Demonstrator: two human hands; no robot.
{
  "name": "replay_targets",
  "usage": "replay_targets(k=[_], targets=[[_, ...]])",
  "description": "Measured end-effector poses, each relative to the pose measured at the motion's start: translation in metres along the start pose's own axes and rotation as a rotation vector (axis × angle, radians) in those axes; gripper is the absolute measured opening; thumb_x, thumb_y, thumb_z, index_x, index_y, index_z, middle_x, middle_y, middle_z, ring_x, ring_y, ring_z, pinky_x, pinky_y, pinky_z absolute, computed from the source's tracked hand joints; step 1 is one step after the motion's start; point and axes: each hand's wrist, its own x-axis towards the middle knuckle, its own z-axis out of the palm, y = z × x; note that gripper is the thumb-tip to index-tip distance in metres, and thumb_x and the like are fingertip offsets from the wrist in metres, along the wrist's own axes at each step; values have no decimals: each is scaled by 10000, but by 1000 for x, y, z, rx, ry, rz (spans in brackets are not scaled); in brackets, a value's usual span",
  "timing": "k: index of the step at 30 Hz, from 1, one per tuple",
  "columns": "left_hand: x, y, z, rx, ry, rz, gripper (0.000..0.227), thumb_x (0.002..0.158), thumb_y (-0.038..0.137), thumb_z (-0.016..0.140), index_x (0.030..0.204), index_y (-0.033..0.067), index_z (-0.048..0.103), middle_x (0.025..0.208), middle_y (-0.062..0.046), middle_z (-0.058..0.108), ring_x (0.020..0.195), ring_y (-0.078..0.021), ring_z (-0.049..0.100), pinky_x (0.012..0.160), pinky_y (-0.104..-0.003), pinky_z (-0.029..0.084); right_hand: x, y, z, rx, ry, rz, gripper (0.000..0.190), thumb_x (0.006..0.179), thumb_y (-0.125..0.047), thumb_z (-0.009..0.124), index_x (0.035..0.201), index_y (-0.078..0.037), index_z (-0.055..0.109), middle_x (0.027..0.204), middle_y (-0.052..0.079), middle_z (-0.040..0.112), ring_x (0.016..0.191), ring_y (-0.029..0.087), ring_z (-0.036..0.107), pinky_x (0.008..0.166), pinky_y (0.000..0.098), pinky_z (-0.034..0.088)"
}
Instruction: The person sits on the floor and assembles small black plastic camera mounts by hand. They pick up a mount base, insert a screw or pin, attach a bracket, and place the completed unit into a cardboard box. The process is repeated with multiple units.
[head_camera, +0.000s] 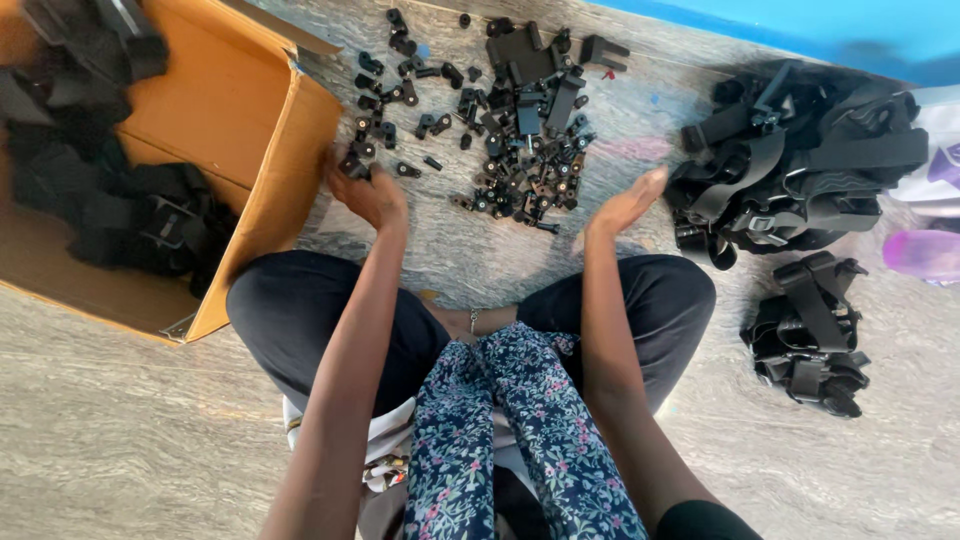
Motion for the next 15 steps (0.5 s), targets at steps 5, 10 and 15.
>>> replay_targets(k=[5,10,15], targets=[[4,1,32,8,-110,-49,713,973,184,649,1611,111,339,1680,-207,271,1567,-450,167,1229,-701,71,-80,-2,8,-581,-130,-148,618,1112,-433,356,1596,-49,368,1666,169,344,1565,338,234,1259,511,108],[8,16,47,1,-384,56,880,784,115,721,1582,183,358,1655,-227,111,1527,-476,53,1180,-683,6,-114,-34,53,-484,-135,-199,607,1125,-443,329,1580,-48,402,1647,146,405,1563,318,313,1283,492,133],[-9,53,53,-599,-715,194,835,777,-2,670,1568,180,472,1735,-113,172,1613,-397,81,1318,-590,103,-100,-63,93,94,-203,-128,595,1145,-446,353,1537,-8,442,1615,163,441,1508,291,389,1247,423,285]])
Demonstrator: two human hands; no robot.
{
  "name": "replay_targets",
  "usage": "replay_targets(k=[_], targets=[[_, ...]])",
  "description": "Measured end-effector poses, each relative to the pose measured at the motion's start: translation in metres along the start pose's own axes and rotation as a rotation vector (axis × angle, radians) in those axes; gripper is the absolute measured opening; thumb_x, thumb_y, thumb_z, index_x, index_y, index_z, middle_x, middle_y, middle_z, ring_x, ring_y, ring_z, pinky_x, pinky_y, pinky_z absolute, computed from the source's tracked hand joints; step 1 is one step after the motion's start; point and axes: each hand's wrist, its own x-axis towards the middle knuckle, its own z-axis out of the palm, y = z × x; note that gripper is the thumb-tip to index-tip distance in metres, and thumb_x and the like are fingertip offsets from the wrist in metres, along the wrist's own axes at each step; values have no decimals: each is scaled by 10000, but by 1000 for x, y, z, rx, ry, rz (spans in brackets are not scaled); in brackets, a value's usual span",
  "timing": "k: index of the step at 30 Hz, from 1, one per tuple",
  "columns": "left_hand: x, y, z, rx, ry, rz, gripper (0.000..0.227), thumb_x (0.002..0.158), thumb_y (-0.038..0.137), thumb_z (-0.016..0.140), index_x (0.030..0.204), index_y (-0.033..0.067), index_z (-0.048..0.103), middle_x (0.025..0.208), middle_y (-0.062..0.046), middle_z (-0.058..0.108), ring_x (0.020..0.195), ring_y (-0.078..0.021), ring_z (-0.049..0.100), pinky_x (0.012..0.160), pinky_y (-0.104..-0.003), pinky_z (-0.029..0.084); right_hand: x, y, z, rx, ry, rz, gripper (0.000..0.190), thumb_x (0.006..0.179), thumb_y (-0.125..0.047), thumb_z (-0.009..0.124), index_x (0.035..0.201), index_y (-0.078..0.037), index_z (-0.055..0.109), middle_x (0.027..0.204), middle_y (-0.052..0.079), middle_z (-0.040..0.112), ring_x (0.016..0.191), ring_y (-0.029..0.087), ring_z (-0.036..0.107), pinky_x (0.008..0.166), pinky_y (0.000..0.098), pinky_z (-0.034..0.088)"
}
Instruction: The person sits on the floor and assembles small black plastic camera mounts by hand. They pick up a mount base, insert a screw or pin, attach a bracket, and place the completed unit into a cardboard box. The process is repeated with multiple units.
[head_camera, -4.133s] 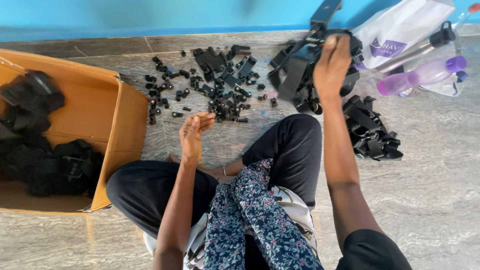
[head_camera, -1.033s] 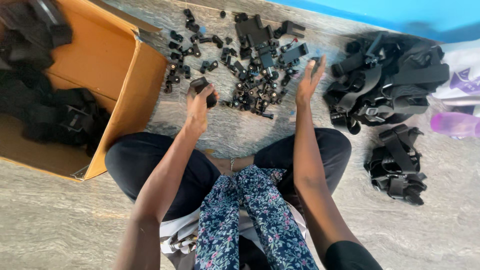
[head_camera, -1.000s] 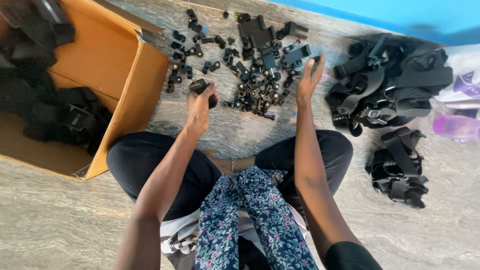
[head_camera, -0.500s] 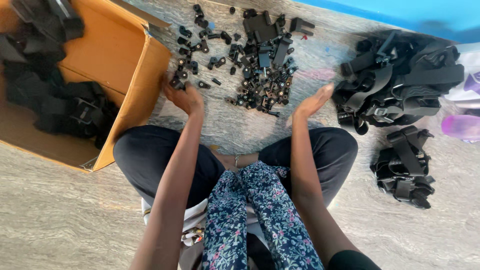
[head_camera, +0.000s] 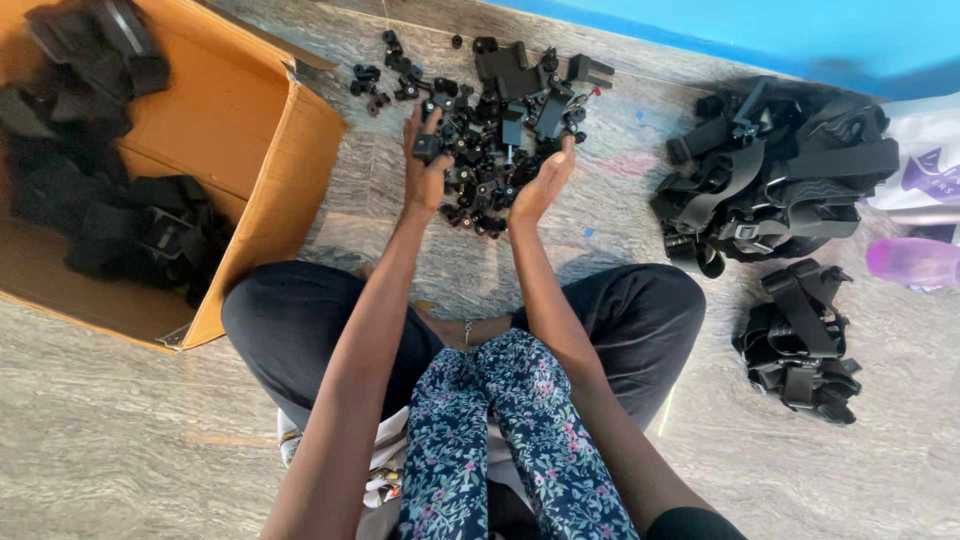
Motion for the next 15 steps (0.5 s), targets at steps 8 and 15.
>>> replay_targets(k=[8,15], targets=[[-22,42,10,-464,171,-143,523,965,41,635,1481,56,552,1490,-179,571,1381,-309,520,1199,-413,412,4,-68,-77,143,-236,59,568,1151,-478,425,1371,-1,642,1301,160,676,1197,270,651,1052,425,492],[-70,138,-3,222,-285,-8,878,971,426,774,1529,-72,313,1425,-301,524,1348,-399,495,1115,-449,421,-44,-106,-42,990,-783,795,662,1015,-631,489,1393,-91,545,1189,106,680,1081,256,661,930,399,561]])
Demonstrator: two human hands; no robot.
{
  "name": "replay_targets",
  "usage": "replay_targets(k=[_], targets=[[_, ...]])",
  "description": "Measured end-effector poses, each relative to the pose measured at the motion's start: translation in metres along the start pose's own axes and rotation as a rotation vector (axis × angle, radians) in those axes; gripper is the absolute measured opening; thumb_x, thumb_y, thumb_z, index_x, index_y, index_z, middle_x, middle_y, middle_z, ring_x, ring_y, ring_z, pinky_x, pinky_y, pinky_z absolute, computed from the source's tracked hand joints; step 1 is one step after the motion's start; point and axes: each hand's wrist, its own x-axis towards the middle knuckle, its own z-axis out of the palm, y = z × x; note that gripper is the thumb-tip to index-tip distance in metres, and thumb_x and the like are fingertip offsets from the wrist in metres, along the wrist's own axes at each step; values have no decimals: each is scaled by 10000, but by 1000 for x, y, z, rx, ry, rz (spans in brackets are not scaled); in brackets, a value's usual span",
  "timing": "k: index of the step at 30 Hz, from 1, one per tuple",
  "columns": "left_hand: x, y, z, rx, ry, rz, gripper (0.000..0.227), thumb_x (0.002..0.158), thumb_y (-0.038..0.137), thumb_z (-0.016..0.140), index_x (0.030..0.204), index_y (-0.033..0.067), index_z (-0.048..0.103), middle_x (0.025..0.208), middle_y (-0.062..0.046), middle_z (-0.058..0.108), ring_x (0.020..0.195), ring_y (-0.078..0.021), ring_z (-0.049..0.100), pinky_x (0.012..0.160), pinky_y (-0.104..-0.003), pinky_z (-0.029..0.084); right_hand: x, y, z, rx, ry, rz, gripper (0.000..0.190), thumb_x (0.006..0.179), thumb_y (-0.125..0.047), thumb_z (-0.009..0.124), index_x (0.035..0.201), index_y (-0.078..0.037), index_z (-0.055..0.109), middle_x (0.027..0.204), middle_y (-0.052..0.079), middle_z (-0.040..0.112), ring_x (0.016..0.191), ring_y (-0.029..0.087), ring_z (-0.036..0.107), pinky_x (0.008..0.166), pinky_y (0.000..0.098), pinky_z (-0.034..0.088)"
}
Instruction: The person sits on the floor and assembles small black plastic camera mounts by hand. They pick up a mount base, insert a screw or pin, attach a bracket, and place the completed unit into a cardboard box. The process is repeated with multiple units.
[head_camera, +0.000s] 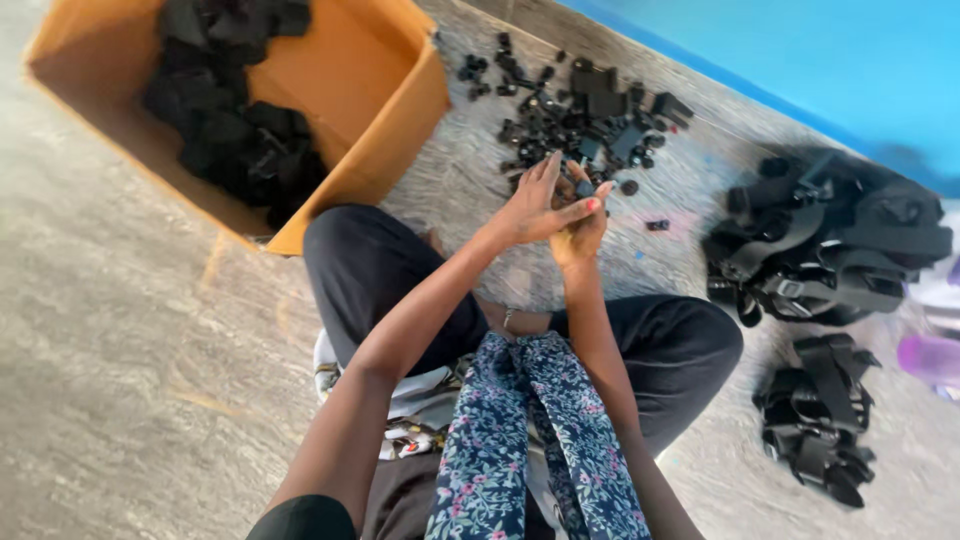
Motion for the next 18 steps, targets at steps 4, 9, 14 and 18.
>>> replay_targets(k=[4,9,14,18], targets=[[-25,20,-93,147,274,177,417,1013,342,698,1332,79,643,1345,-206,664,1232,-379,647,1011,-449,526,8,30,3,117,-47,165,663,1031,-657,475,1327,-73,579,976,84,655,884,249,637,708,343,521],[-32,-46,-283,564,739,-31,171,941,177,730,1089,91,728,1051,-175,716,963,-385,693,811,-472,548,-29,100,-22,-208,29,303,515,1032,-566,563,1246,-98,582,871,38,582,796,199,588,637,313,466],[-73,-159,-371,922,137,-456,311,819,70,719,1097,207,746,1115,-115,705,1104,-329,667,950,-486,526,-62,137,-34,-300,147,456,271,1002,-282,680,1141,-52,651,772,15,546,761,177,578,713,310,518],[-93,-190,-352,1323,43,-283,444,654,141,842,1054,308,744,1188,-57,642,1159,-304,589,1010,-525,394,-63,133,-24,-278,174,449,273,996,-290,677,1089,-36,642,716,25,542,702,195,590,648,333,514]])
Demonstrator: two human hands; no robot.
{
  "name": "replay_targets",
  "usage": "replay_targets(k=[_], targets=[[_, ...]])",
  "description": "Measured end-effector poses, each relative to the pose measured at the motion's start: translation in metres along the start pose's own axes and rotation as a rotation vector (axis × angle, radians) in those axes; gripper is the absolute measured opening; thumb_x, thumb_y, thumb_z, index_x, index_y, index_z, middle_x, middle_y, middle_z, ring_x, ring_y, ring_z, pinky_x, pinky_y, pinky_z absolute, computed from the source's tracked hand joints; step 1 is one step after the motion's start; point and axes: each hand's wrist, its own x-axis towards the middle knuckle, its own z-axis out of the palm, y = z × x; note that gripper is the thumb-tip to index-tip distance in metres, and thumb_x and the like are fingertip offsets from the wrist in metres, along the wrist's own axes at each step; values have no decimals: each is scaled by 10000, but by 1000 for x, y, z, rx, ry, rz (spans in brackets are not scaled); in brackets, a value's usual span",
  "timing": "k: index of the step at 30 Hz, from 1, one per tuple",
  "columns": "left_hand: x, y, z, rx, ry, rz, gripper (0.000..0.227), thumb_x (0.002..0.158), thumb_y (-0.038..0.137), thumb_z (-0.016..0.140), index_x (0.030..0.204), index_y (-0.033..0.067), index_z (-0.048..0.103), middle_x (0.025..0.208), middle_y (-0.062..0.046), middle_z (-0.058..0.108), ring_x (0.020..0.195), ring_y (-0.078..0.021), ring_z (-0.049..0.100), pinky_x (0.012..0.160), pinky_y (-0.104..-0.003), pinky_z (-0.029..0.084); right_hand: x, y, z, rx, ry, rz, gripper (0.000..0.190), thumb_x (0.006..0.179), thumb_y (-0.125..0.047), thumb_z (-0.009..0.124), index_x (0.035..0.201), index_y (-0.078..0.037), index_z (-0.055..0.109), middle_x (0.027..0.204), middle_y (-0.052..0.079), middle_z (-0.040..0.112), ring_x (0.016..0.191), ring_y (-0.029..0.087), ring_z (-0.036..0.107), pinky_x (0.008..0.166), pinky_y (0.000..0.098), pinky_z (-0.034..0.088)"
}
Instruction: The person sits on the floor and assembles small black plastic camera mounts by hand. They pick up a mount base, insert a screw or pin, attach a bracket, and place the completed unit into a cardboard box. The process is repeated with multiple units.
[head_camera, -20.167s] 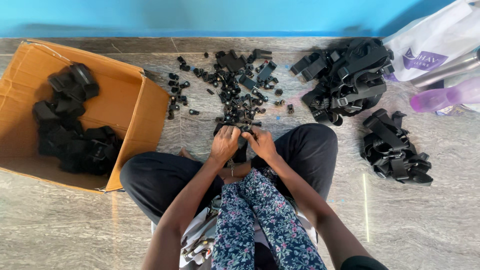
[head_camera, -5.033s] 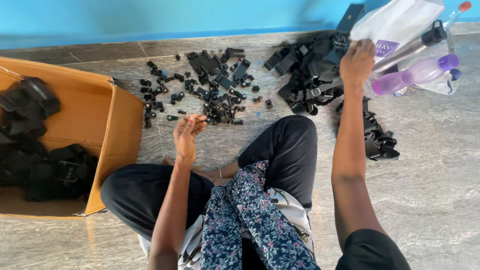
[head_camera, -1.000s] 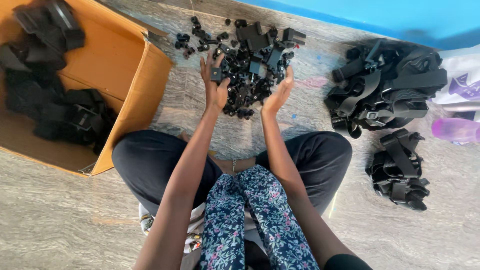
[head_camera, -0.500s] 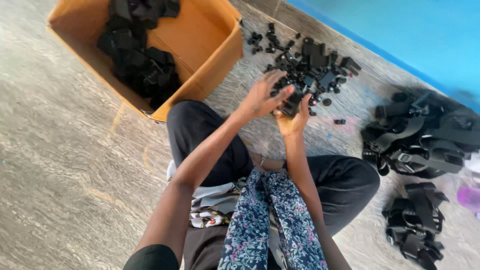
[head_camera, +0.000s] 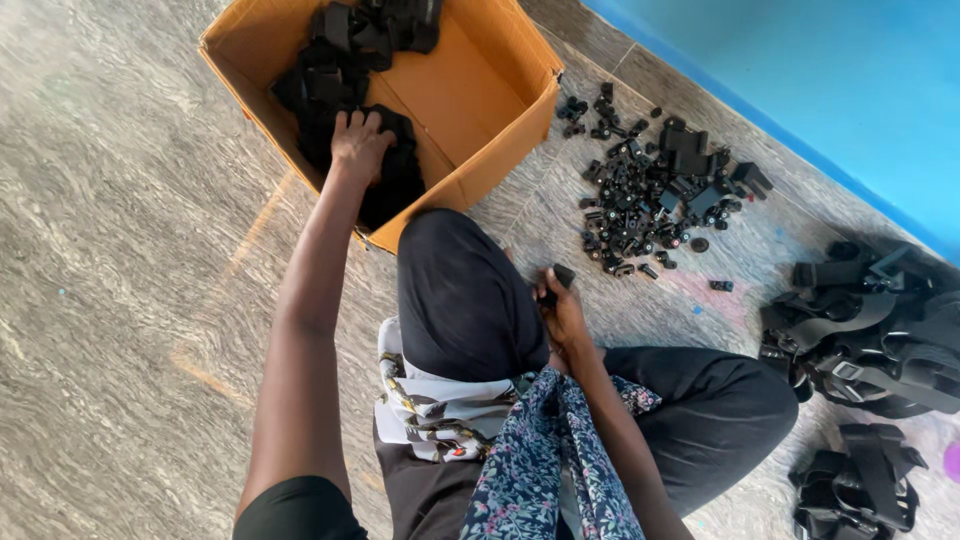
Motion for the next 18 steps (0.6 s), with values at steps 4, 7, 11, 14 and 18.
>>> replay_targets(k=[4,7,11,14,18], targets=[[6,0,-44,-3,-223,7,494,625,175,892,1083,262,731,1200,-63,653,1142,-299,616,1006,-483,456,-4,-7,9,-106,37,-5,284,1008,-309,662,1094,-40,646,714,30,553,673,193,588,596,315,479],[6,-17,-105,-453,-198,37,601,576,127,905,1137,214,708,1132,-80,694,1129,-298,648,965,-455,534,-3,-10,11,-96,48,3,268,1002,-303,657,1092,-52,642,707,31,550,670,195,596,613,322,506],[0,-34,-187,-743,34,56,539,731,99,820,1256,127,700,1177,-130,726,1036,-269,692,837,-407,569,-5,-7,4,-125,67,22,266,989,-314,641,1085,-67,653,704,20,557,648,190,597,558,330,464],[-4,-33,-241,-1022,113,217,447,850,82,730,1292,93,671,1143,-95,695,999,-201,674,773,-327,576,0,-7,2,-101,29,6,246,998,-303,643,1075,-70,653,705,40,559,667,209,622,616,336,510],[0,4,-290,-1511,254,273,88,996,-13,717,1029,-5,636,912,-74,638,825,-155,622,756,-290,496,-6,-6,-1,-87,44,-18,218,995,-285,672,1029,-75,627,807,63,641,726,221,671,643,351,520]])
